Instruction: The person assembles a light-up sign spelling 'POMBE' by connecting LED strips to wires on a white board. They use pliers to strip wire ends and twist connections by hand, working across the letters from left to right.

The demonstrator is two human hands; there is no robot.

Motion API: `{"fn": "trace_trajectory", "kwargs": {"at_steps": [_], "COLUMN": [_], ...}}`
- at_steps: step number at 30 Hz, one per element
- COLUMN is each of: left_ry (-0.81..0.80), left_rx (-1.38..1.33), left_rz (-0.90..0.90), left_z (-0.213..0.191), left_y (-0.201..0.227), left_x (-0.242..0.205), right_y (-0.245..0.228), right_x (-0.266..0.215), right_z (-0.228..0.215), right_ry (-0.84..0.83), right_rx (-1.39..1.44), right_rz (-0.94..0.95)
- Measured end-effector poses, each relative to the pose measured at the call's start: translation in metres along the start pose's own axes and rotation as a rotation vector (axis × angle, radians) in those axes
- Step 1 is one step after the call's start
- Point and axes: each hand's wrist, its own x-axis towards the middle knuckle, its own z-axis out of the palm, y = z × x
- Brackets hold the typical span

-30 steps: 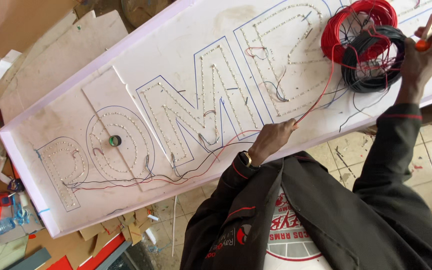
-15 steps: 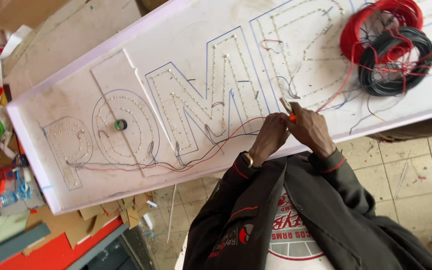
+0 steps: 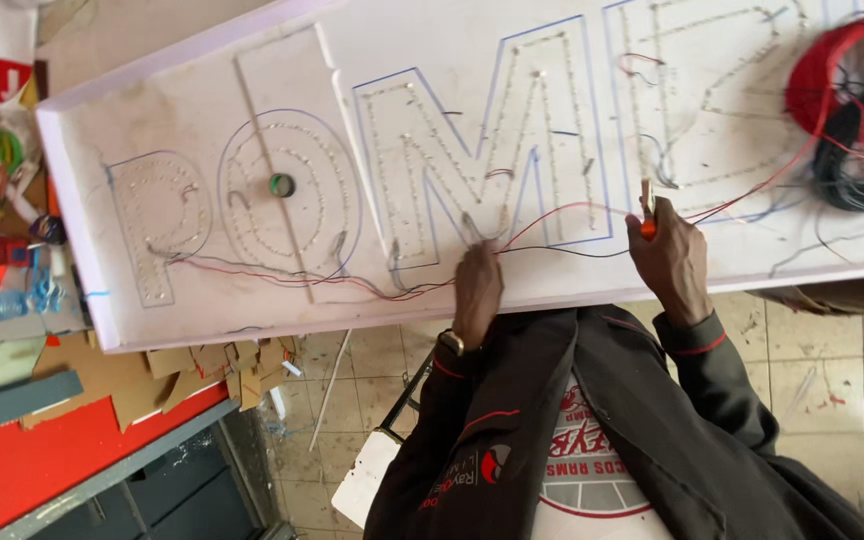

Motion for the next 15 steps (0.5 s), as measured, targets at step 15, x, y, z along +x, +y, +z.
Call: {"fn": "trace_trajectory", "kwargs": {"at_steps": [15], "left_ry": [-0.034], "left_rx": [-0.200], "left_rz": [0.386], "left_z": [-0.028], "left_y": [-0.052], "left_x": [-0.004], "right_y": [-0.163], "right_x": [-0.047], "right_z": [0.057], "right_ry": [-0.027], "right_rx": [0.433], "right_rz": [-0.053]}}
